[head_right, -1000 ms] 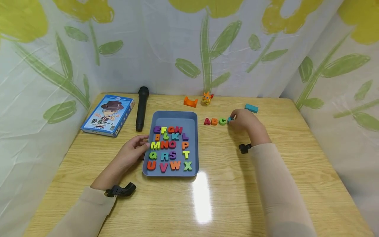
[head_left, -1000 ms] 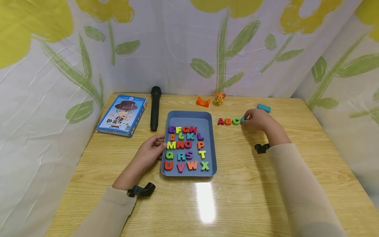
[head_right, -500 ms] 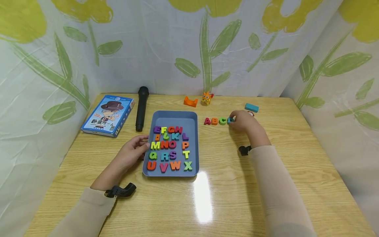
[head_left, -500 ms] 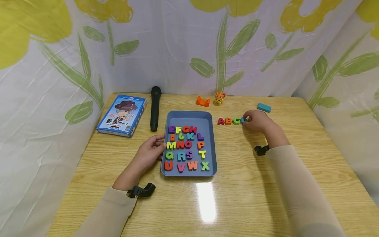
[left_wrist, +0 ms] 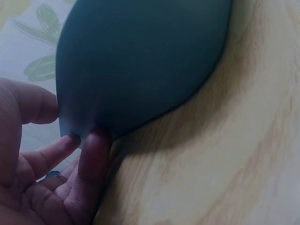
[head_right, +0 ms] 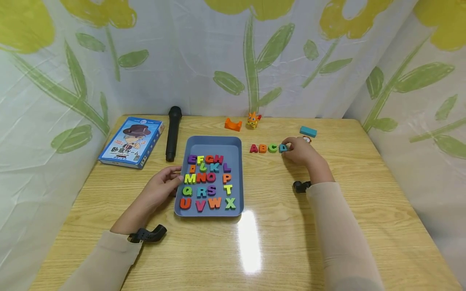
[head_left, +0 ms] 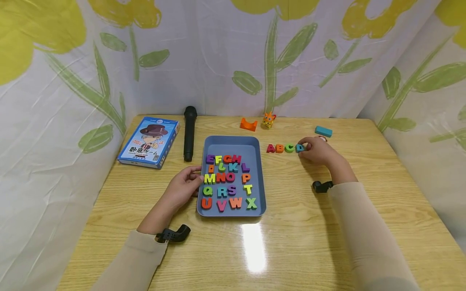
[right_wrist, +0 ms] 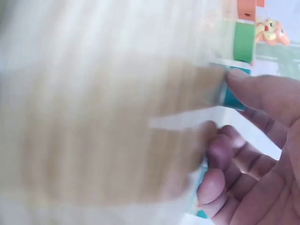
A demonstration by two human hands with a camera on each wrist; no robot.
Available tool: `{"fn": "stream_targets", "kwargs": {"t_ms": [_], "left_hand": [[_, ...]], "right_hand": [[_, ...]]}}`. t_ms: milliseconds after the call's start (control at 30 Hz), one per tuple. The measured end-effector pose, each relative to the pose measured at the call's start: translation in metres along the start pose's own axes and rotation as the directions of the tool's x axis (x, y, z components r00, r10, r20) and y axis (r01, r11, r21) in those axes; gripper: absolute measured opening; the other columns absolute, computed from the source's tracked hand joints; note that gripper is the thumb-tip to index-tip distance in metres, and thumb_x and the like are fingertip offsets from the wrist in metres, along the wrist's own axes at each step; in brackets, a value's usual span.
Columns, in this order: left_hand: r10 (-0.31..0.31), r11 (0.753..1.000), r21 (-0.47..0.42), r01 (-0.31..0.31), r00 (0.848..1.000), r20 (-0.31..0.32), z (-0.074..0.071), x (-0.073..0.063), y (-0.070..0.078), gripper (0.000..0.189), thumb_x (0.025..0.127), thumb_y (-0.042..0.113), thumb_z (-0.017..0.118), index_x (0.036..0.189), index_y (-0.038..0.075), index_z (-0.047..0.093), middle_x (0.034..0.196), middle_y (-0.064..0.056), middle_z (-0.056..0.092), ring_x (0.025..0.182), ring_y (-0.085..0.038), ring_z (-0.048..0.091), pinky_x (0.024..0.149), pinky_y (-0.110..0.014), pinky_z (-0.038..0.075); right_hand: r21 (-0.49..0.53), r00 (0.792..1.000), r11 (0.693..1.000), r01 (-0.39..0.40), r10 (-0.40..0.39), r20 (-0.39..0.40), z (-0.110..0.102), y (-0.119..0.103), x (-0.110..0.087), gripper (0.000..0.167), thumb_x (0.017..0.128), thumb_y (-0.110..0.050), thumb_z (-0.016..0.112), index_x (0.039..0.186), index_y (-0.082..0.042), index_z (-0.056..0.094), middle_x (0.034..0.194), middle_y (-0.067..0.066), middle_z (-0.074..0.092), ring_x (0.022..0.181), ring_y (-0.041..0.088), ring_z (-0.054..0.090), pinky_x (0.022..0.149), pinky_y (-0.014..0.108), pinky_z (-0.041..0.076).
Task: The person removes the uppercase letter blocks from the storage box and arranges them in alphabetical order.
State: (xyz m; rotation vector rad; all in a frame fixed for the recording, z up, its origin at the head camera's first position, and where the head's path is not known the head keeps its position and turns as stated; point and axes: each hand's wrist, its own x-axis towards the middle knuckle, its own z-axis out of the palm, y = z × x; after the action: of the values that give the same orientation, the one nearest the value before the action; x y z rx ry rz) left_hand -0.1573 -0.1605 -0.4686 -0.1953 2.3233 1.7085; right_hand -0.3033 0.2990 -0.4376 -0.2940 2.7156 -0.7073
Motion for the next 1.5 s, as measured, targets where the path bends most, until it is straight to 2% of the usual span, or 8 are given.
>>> {"fn": "stream_targets", "kwargs": {"t_ms": [200, 333, 433, 600, 733, 867, 1067, 1500], "left_hand": [[0.007, 1.000, 0.010, -0.007, 1.000, 0.002, -0.001, 0.000, -0.001, 0.053, 0.112, 0.026, 0.062, 0.160, 0.008, 0.051, 0.137, -0.022, 0.065, 0.101, -0.022, 0.069, 0.081, -0.031, 0.061], [0.011, 1.000, 0.012, -0.011, 1.000, 0.005, -0.003, 0.001, 0.000, 0.053, 0.112, 0.026, 0.062, 0.160, 0.008, 0.051, 0.137, -0.021, 0.065, 0.102, -0.022, 0.069, 0.082, -0.031, 0.061], [0.015, 1.000, 0.007, -0.015, 1.000, 0.004, -0.003, 0.001, 0.000, 0.053, 0.111, 0.025, 0.061, 0.160, 0.007, 0.051, 0.136, -0.021, 0.064, 0.103, -0.022, 0.069, 0.083, -0.030, 0.062], [0.011, 1.000, -0.003, -0.011, 1.000, 0.001, -0.005, -0.001, -0.003, 0.051, 0.111, 0.023, 0.062, 0.159, 0.007, 0.053, 0.135, -0.021, 0.065, 0.108, -0.024, 0.070, 0.087, -0.031, 0.063], [0.027, 1.000, -0.014, -0.027, 0.999, 0.019, -0.005, -0.005, -0.006, 0.050, 0.111, 0.022, 0.062, 0.158, 0.007, 0.054, 0.134, -0.020, 0.065, 0.111, -0.024, 0.071, 0.092, -0.033, 0.062], [0.060, 0.998, -0.035, -0.059, 0.997, 0.044, -0.004, -0.009, -0.009, 0.049, 0.111, 0.019, 0.063, 0.157, 0.007, 0.054, 0.133, -0.020, 0.064, 0.109, -0.023, 0.070, 0.092, -0.035, 0.061], [0.091, 0.995, -0.034, -0.090, 0.995, 0.045, -0.003, -0.013, -0.011, 0.048, 0.110, 0.017, 0.064, 0.156, 0.006, 0.055, 0.131, -0.020, 0.064, 0.106, -0.021, 0.068, 0.090, -0.032, 0.060], [0.091, 0.995, -0.042, -0.089, 0.995, 0.036, -0.008, -0.017, -0.012, 0.049, 0.109, 0.015, 0.064, 0.156, 0.005, 0.055, 0.131, -0.019, 0.064, 0.101, -0.015, 0.064, 0.085, -0.025, 0.055]], "right_hand": [[0.066, 0.999, 0.998, -0.014, 0.017, -0.044, -0.011, -0.035, -0.019, 0.057, 0.110, -0.020, 0.062, 0.162, -0.002, 0.044, 0.147, 0.033, 0.052, 0.125, 0.050, 0.058, 0.099, 0.063, 0.052], [0.089, 0.990, 0.992, 0.088, -0.077, -0.122, -0.006, -0.084, -0.018, 0.051, 0.110, -0.022, 0.064, 0.157, -0.008, 0.052, 0.144, 0.027, 0.058, 0.111, 0.043, 0.064, 0.091, 0.056, 0.056], [0.102, 0.977, 0.977, 0.189, -0.176, -0.123, 0.006, -0.128, -0.007, 0.045, 0.108, -0.022, 0.068, 0.150, -0.009, 0.061, 0.135, 0.020, 0.063, 0.094, 0.036, 0.065, 0.083, 0.049, 0.057], [0.069, 0.944, 0.941, 0.330, -0.329, -0.026, 0.039, -0.195, 0.018, 0.040, 0.104, -0.021, 0.074, 0.139, -0.002, 0.069, 0.132, 0.018, 0.068, 0.110, 0.035, 0.066, 0.097, 0.048, 0.056], [-0.007, 0.932, 0.936, 0.351, -0.348, 0.101, 0.065, -0.228, 0.037, 0.041, 0.104, -0.024, 0.074, 0.139, -0.003, 0.071, 0.136, 0.016, 0.070, 0.125, 0.032, 0.063, 0.112, 0.048, 0.052], [-0.069, 0.937, 0.947, 0.312, -0.295, 0.186, 0.087, -0.242, 0.049, 0.039, 0.105, -0.027, 0.074, 0.138, -0.007, 0.073, 0.134, 0.012, 0.071, 0.120, 0.028, 0.065, 0.110, 0.047, 0.054], [-0.145, 0.952, 0.959, 0.243, -0.207, 0.226, 0.105, -0.246, 0.059, 0.038, 0.103, -0.035, 0.076, 0.134, -0.012, 0.075, 0.130, 0.006, 0.073, 0.114, 0.024, 0.066, 0.110, 0.048, 0.053], [-0.176, 0.955, 0.953, 0.249, -0.211, 0.209, 0.112, -0.259, 0.055, 0.036, 0.103, -0.034, 0.076, 0.132, -0.011, 0.075, 0.127, 0.006, 0.074, 0.111, 0.024, 0.066, 0.111, 0.049, 0.053]]}}
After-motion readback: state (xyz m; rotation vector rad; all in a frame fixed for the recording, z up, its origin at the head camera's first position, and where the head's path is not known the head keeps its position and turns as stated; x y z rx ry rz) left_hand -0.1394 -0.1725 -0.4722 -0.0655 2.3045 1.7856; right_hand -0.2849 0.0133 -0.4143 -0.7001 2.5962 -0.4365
